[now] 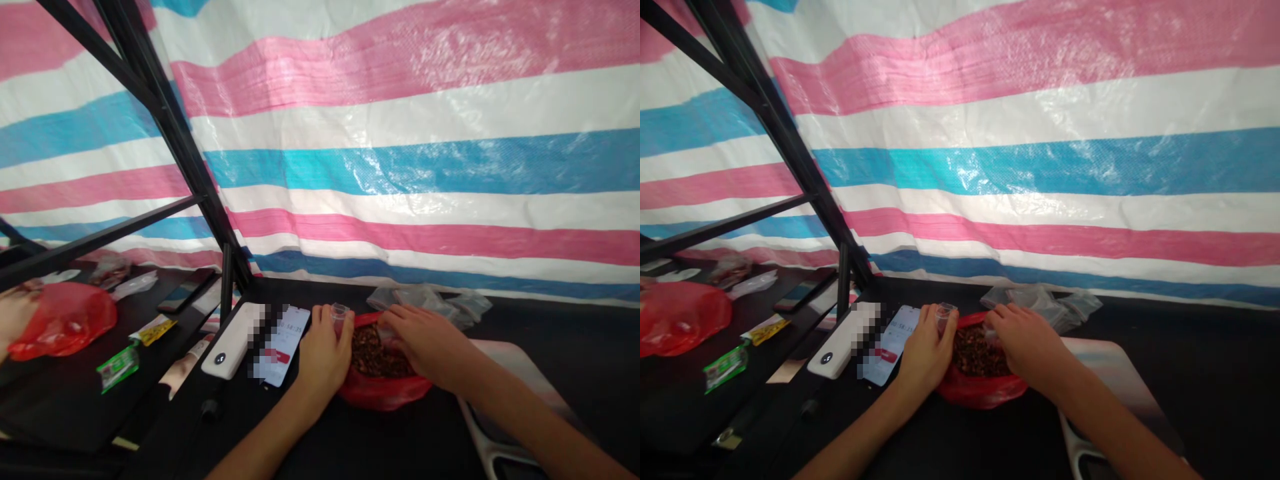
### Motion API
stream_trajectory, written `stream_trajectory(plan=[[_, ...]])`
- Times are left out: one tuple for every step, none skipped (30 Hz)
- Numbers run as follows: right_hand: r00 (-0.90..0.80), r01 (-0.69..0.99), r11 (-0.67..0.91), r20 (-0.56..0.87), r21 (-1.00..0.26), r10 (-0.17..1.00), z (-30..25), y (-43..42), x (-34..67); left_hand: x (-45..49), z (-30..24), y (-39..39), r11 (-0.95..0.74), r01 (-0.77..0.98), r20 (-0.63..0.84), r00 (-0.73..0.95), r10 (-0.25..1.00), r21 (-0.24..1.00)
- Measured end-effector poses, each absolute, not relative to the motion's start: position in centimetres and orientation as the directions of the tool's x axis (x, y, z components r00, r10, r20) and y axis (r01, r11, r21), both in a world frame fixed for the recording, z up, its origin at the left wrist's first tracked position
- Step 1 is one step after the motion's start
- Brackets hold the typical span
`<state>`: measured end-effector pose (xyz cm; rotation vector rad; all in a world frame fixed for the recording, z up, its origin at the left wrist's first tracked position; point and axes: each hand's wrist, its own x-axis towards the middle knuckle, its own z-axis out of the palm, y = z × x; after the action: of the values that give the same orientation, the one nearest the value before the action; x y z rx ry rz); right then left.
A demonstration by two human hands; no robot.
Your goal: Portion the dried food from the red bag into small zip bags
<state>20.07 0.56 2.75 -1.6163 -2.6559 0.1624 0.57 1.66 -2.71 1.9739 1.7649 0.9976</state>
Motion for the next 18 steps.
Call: stream_trajectory(plan=[[-0.455,0.885,0.448,-0.04,-0.127,0.889,2.6,0.6,19.9,0.6,-2.9,1.8,-0.195,0.691,0.268,0.001,0.963,0.696],[-0.454,0.882,0.441,-0.05,-0.168,0.89,2.5,0.5,19.8,0.6,-3.1,2.0,-0.203,0.628,0.263,-0.002,0.965,0.751],[-0.456,0.874,0.434,-0.059,-0.22,0.888,2.4,0.5,19.7,0.6,-3.2,2.2,-0.204,0.55,0.251,-0.01,0.968,0.81],[-0.456,0.863,0.423,-0.064,-0.276,0.888,2.3,0.5,19.6,0.7,-3.3,2.4,-0.203,0.467,0.237,-0.015,0.971,0.861],[-0.454,0.849,0.409,-0.066,-0.333,0.889,2.2,0.5,19.5,0.7,-3.3,2.5,-0.193,0.383,0.22,-0.028,0.975,0.903],[-0.448,0.833,0.39,-0.063,-0.393,0.892,2.1,0.6,19.5,0.7,-3.2,2.7,-0.179,0.304,0.201,-0.041,0.979,0.936],[-0.442,0.811,0.371,-0.058,-0.453,0.895,1.9,0.6,19.4,0.8,-3.0,2.8,-0.161,0.236,0.179,-0.059,0.982,0.958],[-0.438,0.786,0.354,-0.053,-0.506,0.897,1.8,0.7,19.3,0.8,-2.7,2.8,-0.139,0.178,0.156,-0.083,0.984,0.974],[-0.434,0.763,0.337,-0.052,-0.551,0.899,1.6,0.8,19.2,0.9,-2.5,2.8,-0.12,0.127,0.134,-0.108,0.985,0.985],[-0.43,0.746,0.321,-0.053,-0.584,0.901,1.4,0.9,19.0,0.9,-2.2,2.8,-0.104,0.08,0.113,-0.128,0.985,0.991],[-0.427,0.735,0.309,-0.059,-0.603,0.902,1.2,1.0,18.9,0.9,-2.1,2.8,-0.09,0.036,0.094,-0.142,0.985,0.995],[-0.424,0.733,0.298,-0.068,-0.612,0.903,0.9,1.0,18.7,0.9,-2.0,2.8,-0.077,-0.005,0.076,-0.148,0.986,0.997],[-0.418,0.733,0.286,-0.076,-0.617,0.906,0.7,1.0,18.5,1.0,-2.0,2.9,-0.065,-0.038,0.058,-0.147,0.987,0.997],[-0.409,0.731,0.273,-0.081,-0.625,0.909,0.5,1.0,18.3,1.0,-2.2,2.9,-0.054,-0.064,0.045,-0.142,0.989,0.997],[-0.401,0.728,0.261,-0.084,-0.634,0.912,0.3,0.9,18.1,1.0,-2.3,2.9,-0.045,-0.078,0.034,-0.139,0.99,0.996],[-0.393,0.723,0.25,-0.086,-0.644,0.916,0.2,0.8,17.9,1.0,-2.6,2.9,-0.043,-0.083,0.031,-0.141,0.989,0.996],[-0.387,0.717,0.24,-0.087,-0.654,0.918,0.0,0.7,17.7,1.0,-2.8,2.9,-0.055,-0.083,0.042,-0.15,0.988,0.995],[-0.384,0.711,0.232,-0.09,-0.664,0.919,-0.1,0.6,17.6,1.0,-3.0,2.8,-0.082,-0.078,0.068,-0.162,0.984,0.994]])
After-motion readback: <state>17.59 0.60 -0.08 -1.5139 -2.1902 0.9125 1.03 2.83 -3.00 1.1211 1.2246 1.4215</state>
